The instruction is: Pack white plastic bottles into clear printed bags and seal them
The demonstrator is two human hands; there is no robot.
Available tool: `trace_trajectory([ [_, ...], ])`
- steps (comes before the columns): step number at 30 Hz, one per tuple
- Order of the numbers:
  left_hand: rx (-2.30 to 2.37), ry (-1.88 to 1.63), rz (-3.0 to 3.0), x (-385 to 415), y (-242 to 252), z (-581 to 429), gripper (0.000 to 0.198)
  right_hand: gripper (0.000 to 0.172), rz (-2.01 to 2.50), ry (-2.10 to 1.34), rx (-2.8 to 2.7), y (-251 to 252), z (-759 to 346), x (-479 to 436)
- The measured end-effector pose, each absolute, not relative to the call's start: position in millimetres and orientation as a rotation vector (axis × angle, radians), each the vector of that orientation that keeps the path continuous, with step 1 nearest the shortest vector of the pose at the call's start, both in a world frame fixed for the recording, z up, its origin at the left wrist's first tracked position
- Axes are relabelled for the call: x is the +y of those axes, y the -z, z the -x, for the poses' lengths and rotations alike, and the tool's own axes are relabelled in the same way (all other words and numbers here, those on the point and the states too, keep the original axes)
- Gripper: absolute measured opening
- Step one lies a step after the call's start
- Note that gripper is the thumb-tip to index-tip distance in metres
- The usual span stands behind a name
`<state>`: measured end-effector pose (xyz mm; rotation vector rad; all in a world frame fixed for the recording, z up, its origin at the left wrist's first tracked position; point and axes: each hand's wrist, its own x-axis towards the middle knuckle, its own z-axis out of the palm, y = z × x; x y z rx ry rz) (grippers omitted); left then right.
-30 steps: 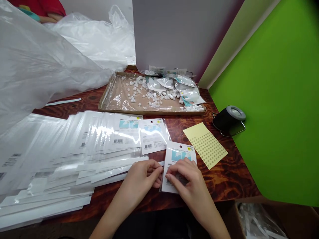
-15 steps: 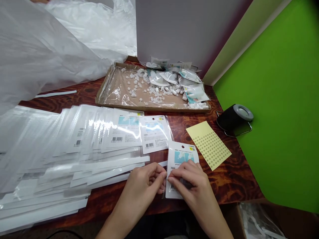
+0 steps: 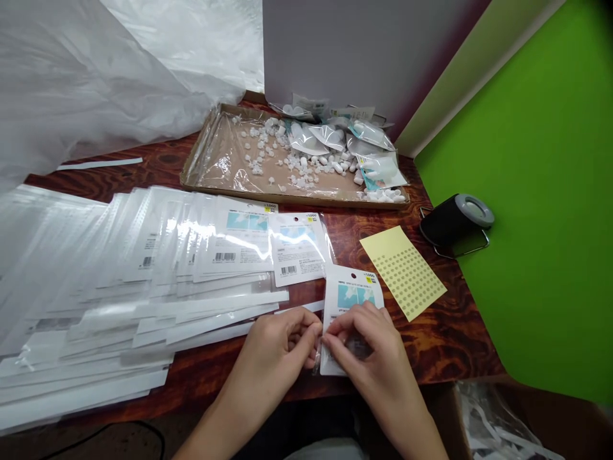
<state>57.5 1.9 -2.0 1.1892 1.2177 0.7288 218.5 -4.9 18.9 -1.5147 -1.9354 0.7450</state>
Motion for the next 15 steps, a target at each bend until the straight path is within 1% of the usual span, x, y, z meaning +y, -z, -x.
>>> trace_trajectory([
  [6,1.189,-0.727,-1.106,1.4,2.1,-58.8,0.024,0.016,1.495,-0.802,-1.954,-23.4,-220.9,-3.0],
  [15,1.149,-0.706,-1.15,2.1,-1.3,-55.4,0.024,0.013,1.471,-0.785,-1.985,-22.7,-221.0,-3.8],
])
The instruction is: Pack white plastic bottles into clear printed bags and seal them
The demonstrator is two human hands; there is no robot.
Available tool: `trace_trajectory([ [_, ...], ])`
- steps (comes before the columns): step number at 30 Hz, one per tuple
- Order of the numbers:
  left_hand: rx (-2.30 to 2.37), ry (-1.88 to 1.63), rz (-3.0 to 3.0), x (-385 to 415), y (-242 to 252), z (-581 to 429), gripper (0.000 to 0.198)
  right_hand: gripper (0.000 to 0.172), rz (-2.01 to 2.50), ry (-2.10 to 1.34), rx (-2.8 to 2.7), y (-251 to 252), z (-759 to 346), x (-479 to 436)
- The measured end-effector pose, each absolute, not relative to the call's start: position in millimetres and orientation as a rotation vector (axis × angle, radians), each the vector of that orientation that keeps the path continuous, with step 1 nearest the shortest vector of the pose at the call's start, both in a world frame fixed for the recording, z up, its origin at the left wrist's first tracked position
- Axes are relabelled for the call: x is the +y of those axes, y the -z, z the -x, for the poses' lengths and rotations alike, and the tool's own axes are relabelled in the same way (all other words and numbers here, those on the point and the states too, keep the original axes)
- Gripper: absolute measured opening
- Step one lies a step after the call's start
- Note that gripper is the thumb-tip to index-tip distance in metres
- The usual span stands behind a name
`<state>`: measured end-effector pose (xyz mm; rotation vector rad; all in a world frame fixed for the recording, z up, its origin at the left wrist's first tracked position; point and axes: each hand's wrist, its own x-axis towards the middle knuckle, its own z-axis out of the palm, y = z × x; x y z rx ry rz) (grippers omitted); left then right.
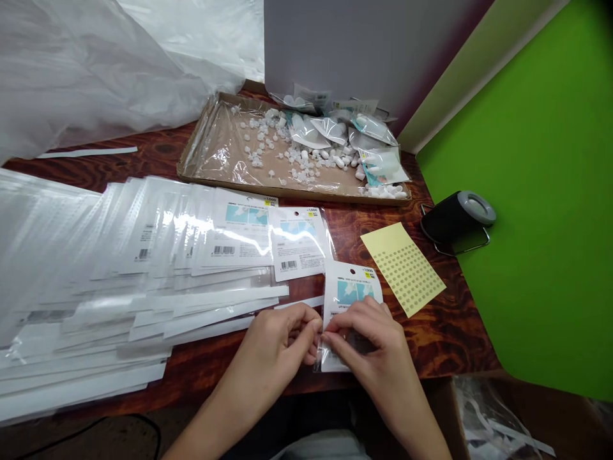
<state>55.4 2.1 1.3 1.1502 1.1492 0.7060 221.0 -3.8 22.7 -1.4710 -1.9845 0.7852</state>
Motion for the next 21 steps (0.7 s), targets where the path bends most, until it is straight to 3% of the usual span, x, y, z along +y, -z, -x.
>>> trace_trajectory([
  [21,1.194,-0.724,-1.144,3.4,-1.8,-56.6,0.02,0.012,1.557,-0.79,-1.82,-20.1,-218.2,-5.5],
])
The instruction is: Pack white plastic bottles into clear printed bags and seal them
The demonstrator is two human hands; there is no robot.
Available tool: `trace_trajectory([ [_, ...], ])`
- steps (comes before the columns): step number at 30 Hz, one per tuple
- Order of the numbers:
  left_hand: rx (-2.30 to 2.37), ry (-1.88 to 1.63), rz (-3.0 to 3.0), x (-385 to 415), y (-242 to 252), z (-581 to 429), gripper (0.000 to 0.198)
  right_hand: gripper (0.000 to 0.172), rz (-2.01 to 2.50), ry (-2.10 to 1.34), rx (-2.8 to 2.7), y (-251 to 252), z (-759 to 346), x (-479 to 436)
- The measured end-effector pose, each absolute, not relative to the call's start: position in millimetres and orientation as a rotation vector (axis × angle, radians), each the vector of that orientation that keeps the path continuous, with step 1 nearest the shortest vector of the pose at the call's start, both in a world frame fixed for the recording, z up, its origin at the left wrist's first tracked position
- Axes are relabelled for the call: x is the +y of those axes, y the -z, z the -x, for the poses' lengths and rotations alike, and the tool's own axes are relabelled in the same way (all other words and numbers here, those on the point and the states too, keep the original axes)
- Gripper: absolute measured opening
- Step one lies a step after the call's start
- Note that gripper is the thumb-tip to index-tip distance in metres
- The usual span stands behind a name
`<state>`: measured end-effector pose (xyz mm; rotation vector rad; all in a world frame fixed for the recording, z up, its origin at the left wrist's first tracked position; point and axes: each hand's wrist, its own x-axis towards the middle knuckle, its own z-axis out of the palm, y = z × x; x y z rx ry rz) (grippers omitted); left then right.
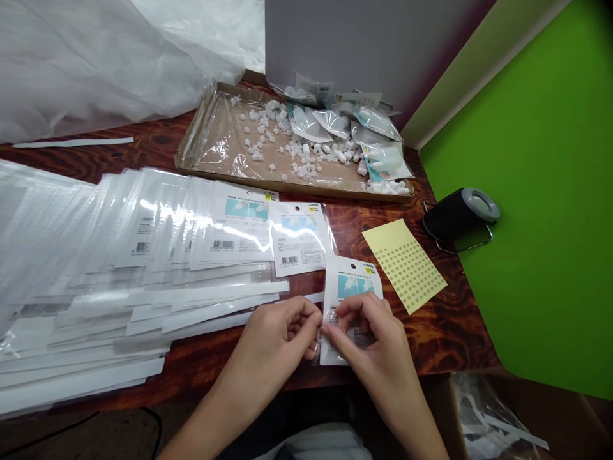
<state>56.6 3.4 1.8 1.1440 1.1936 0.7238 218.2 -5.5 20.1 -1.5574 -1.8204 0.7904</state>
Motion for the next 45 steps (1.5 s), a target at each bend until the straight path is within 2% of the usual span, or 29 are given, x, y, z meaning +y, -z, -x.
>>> trace_trajectory([
  [5,1.169,-0.676,-1.112,5.5,-5.4,-54.6,0.026,0.011,1.532,-0.768,-1.855,-19.2,-218.2,-5.5],
  [12,1.171,-0.696,-1.092,4.3,-0.3,-56.7,0.021,0.015,1.52,-0.728,-1.896,-18.2,-218.4,-4.0],
  [16,1.219,-0.758,-1.151,3.3,0.5,-59.1,0.019,0.009,1.484,-0.622,-1.943,-20.4,-214.1,-13.2],
  [20,1.274,-0.828,-1.161,2.2,-1.0,-60.4,0.02,0.044,1.534,-0.195,-1.998,-33.9,-221.6,-31.8],
  [23,1.324,-0.837,-1.146,0.0,-1.2,-59.6,0.024,0.054,1.671,0.045,-1.798,-31.9,-246.1,-40.4],
  [26,1.359,-0.824,-1.154,-1.3,-0.7,-59.2,0.025,0.048,1.733,-0.066,-1.713,-9.3,-273.5,-40.7],
  [30,1.394,-0.821,-1.183,-0.5,1.6,-60.4,0.026,0.024,1.719,-0.385,-1.658,17.7,-283.1,-36.7],
  [35,1.426,-0.772,-1.255,-1.2,6.5,-59.1,0.029,0.005,1.648,-0.552,-1.354,13.1,-267.7,-33.2],
  [39,1.435,-0.74,-1.283,-1.9,6.0,-57.8,0.03,0.007,1.515,-0.452,-1.383,12.2,-266.0,-29.7],
  [45,1.433,-0.704,-1.236,1.4,2.4,-58.7,0.031,0.026,1.148,-0.082,-1.867,21.4,-278.6,-28.0],
])
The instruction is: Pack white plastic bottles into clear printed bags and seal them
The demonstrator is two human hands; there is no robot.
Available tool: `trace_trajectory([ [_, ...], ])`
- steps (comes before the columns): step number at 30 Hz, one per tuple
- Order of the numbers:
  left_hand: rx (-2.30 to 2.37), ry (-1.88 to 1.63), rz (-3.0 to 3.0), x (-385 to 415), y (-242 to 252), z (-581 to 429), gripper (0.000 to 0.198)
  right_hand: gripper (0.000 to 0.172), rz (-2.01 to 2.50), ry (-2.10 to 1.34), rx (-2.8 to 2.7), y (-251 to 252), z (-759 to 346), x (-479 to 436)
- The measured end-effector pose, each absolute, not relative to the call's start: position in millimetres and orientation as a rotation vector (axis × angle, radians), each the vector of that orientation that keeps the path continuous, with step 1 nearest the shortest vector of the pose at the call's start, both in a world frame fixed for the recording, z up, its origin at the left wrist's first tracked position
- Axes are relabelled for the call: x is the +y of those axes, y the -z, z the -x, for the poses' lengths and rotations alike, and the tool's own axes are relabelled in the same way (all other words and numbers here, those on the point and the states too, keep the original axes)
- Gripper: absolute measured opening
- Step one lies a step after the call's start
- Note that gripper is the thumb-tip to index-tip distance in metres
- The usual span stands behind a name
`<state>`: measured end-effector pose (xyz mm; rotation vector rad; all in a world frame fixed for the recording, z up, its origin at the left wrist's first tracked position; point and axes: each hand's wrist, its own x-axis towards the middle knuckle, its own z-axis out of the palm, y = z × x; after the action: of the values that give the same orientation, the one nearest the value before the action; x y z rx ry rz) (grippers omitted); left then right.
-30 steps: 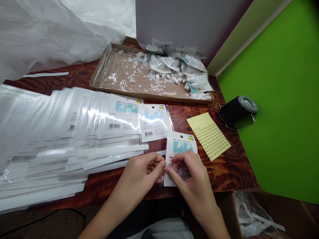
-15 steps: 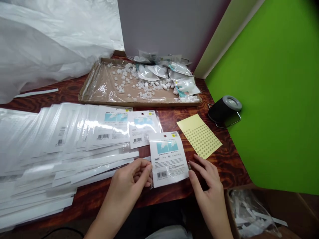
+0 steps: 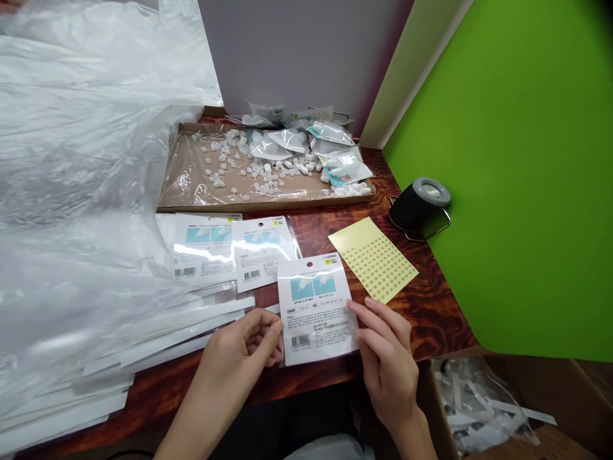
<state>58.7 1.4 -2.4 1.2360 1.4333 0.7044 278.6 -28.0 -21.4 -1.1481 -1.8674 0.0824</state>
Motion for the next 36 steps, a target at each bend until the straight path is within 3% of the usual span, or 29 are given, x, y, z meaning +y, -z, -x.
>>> trace_trajectory([
  [7,1.425,-0.72,-1.217,2.4,-1.5,-62.0,0.031,0.027,1.176,-0.041,-1.843,17.1,-274.2,-28.7],
  [17,1.469,-0.712,-1.246,-7.1,1.9,-62.8,0.03,0.022,1.296,-0.435,-1.371,24.8,-255.4,-42.0],
  [24,1.543,-0.706,-1.248,-10.1,2.5,-63.6,0.029,0.023,1.178,-0.208,-1.656,28.6,-257.0,-54.3],
  [29,1.572,-0.738,-1.296,-10.5,-0.4,-64.8,0.026,0.02,1.059,-0.409,-1.449,25.6,-245.9,-53.1],
  [36,1.6,-0.774,-1.305,-16.5,4.5,-67.6,0.023,0.014,1.296,-0.528,-1.206,21.9,-233.7,-54.1],
])
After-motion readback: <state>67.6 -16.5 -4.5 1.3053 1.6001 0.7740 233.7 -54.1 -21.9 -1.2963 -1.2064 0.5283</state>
